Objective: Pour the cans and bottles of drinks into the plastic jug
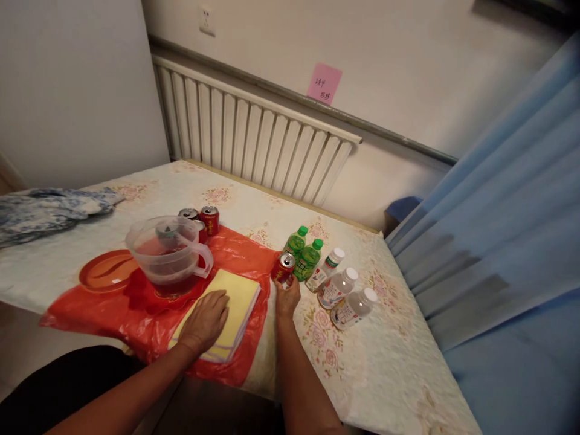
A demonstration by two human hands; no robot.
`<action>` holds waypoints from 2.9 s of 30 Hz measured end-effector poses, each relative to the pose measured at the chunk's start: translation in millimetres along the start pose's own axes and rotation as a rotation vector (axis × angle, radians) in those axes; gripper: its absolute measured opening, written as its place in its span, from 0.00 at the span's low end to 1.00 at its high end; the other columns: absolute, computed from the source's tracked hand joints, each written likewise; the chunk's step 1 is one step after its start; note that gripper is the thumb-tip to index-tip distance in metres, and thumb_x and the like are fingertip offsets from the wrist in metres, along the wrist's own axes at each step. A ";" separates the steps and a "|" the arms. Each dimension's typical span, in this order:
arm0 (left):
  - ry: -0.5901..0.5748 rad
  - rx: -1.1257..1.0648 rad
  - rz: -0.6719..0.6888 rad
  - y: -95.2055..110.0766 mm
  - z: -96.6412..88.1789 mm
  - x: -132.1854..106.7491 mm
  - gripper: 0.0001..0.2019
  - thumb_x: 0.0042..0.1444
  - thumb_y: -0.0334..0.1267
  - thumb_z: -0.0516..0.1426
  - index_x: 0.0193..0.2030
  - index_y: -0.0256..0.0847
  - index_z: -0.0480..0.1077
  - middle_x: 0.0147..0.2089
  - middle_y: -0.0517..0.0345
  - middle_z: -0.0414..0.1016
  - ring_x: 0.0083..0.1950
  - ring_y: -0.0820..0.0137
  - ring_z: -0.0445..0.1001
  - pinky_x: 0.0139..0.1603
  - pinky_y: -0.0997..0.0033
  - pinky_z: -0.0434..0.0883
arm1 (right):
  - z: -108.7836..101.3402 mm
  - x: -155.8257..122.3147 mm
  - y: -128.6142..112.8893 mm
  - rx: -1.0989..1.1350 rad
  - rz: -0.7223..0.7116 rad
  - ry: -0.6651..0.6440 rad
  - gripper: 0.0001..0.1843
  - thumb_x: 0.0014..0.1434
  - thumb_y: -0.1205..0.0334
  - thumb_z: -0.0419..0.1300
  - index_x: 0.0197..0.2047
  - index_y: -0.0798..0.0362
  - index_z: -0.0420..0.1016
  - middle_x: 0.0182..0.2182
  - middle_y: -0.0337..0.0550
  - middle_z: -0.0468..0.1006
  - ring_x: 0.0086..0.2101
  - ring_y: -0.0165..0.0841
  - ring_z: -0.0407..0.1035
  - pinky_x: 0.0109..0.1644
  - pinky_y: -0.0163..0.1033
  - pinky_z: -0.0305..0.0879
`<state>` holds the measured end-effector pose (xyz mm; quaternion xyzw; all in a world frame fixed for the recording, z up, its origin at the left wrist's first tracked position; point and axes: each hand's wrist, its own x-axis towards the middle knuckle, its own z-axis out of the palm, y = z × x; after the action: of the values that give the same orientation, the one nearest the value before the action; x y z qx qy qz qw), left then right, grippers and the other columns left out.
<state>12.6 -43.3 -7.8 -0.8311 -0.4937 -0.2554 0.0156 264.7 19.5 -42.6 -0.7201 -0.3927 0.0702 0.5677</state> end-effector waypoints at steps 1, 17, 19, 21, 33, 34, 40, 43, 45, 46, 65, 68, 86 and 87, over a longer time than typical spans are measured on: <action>0.002 0.001 0.004 -0.5 0.6 -0.1 0.14 0.64 0.37 0.50 0.51 0.36 0.72 0.56 0.42 0.74 0.58 0.55 0.69 0.61 0.51 0.67 | -0.5 -0.9 -0.8 0.003 0.003 -0.001 0.30 0.48 0.54 0.67 0.52 0.60 0.71 0.42 0.55 0.79 0.37 0.40 0.73 0.42 0.41 0.68; 0.019 0.017 0.005 -2.1 1.2 -1.2 0.14 0.64 0.38 0.50 0.51 0.38 0.72 0.55 0.43 0.74 0.57 0.55 0.71 0.59 0.50 0.69 | -4.0 -4.6 -7.4 0.002 0.007 -0.024 0.26 0.50 0.59 0.64 0.52 0.59 0.72 0.42 0.54 0.78 0.38 0.40 0.72 0.43 0.41 0.68; 0.014 0.025 0.010 -2.6 1.8 -1.5 0.14 0.64 0.38 0.50 0.51 0.38 0.72 0.55 0.43 0.74 0.58 0.55 0.70 0.60 0.50 0.69 | -5.0 -4.5 -9.1 -0.001 0.006 -0.031 0.26 0.50 0.59 0.64 0.52 0.60 0.72 0.41 0.54 0.79 0.37 0.41 0.72 0.43 0.41 0.68; 0.011 0.034 0.016 -3.3 2.4 -1.8 0.15 0.65 0.38 0.50 0.51 0.37 0.72 0.56 0.43 0.74 0.58 0.55 0.70 0.60 0.50 0.69 | -6.1 -4.4 -10.7 -0.004 0.004 -0.037 0.26 0.51 0.58 0.64 0.52 0.59 0.72 0.41 0.54 0.79 0.38 0.41 0.72 0.43 0.42 0.68; 0.004 -0.018 -0.013 -0.3 -1.6 -0.9 0.14 0.64 0.37 0.50 0.50 0.40 0.72 0.56 0.44 0.75 0.58 0.56 0.70 0.60 0.51 0.68 | -8.1 -5.1 -13.6 -0.019 -0.017 -0.044 0.24 0.51 0.59 0.64 0.52 0.59 0.73 0.42 0.56 0.79 0.38 0.41 0.73 0.44 0.42 0.68; 0.007 -0.025 -0.016 -0.1 -2.0 -0.7 0.13 0.64 0.37 0.50 0.50 0.40 0.73 0.56 0.45 0.75 0.58 0.56 0.70 0.60 0.51 0.68 | -7.9 -5.0 -13.2 -0.019 -0.018 -0.044 0.24 0.52 0.59 0.64 0.52 0.59 0.72 0.42 0.56 0.79 0.38 0.41 0.73 0.44 0.42 0.68; 0.001 -0.023 -0.021 1.5 -2.9 -0.8 0.14 0.64 0.37 0.50 0.50 0.40 0.72 0.56 0.44 0.74 0.58 0.56 0.70 0.60 0.52 0.68 | -6.1 -3.1 -7.0 -0.016 -0.009 -0.042 0.25 0.50 0.59 0.64 0.51 0.58 0.73 0.42 0.54 0.80 0.38 0.40 0.73 0.45 0.41 0.68; 0.001 -0.024 -0.035 3.3 -3.3 -1.1 0.14 0.64 0.38 0.50 0.50 0.40 0.72 0.56 0.44 0.74 0.58 0.56 0.70 0.60 0.52 0.67 | -5.5 -1.1 -2.1 -0.012 0.014 -0.036 0.26 0.49 0.58 0.64 0.51 0.57 0.73 0.41 0.51 0.80 0.37 0.39 0.73 0.42 0.39 0.68; 0.005 -0.027 -0.036 4.6 -3.7 -1.2 0.14 0.64 0.37 0.50 0.50 0.40 0.72 0.56 0.44 0.74 0.58 0.56 0.70 0.61 0.52 0.67 | -6.3 0.1 0.6 -0.007 0.032 -0.032 0.26 0.49 0.58 0.62 0.52 0.58 0.73 0.41 0.51 0.80 0.35 0.38 0.73 0.40 0.39 0.68; 0.008 -0.026 -0.034 5.2 -3.9 -1.2 0.14 0.64 0.37 0.50 0.50 0.40 0.72 0.56 0.44 0.74 0.58 0.56 0.70 0.61 0.52 0.67 | -7.4 0.4 1.6 -0.004 0.039 -0.032 0.25 0.50 0.59 0.61 0.52 0.58 0.73 0.41 0.51 0.80 0.35 0.37 0.74 0.40 0.38 0.68; -0.022 -0.039 -0.014 12.5 -5.7 -4.8 0.12 0.63 0.33 0.50 0.48 0.39 0.71 0.55 0.44 0.72 0.59 0.56 0.67 0.60 0.52 0.66 | -61.3 -80.1 -8.8 -0.045 -0.109 -0.195 0.18 0.54 0.63 0.54 0.46 0.57 0.77 0.39 0.51 0.82 0.37 0.38 0.76 0.44 0.40 0.70; -0.022 -0.044 -0.010 12.9 -5.3 -5.1 0.11 0.62 0.33 0.50 0.47 0.39 0.71 0.55 0.43 0.72 0.58 0.55 0.67 0.59 0.51 0.66 | -63.4 -87.4 -12.3 -0.084 -0.152 -0.216 0.18 0.56 0.62 0.55 0.48 0.57 0.77 0.39 0.51 0.81 0.37 0.38 0.75 0.44 0.40 0.69; -0.022 -0.045 -0.085 16.6 -0.2 10.9 0.18 0.62 0.36 0.52 0.56 0.36 0.69 0.68 0.38 0.63 0.69 0.53 0.60 0.67 0.50 0.60 | -63.6 -95.0 -19.4 -0.218 -0.344 -0.265 0.16 0.63 0.60 0.52 0.49 0.57 0.75 0.40 0.52 0.79 0.40 0.40 0.73 0.46 0.42 0.66; -0.024 -0.043 -0.095 15.0 2.2 15.5 0.19 0.62 0.38 0.52 0.59 0.35 0.68 0.69 0.37 0.61 0.70 0.53 0.58 0.68 0.50 0.58 | -63.6 -94.9 -19.7 -0.221 -0.346 -0.266 0.16 0.63 0.60 0.52 0.49 0.57 0.75 0.40 0.52 0.79 0.40 0.40 0.73 0.46 0.41 0.66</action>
<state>31.9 -37.8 0.5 -0.8100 -0.5271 -0.2563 -0.0201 225.3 -89.3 -36.2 -0.6843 -0.5867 0.0228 0.4325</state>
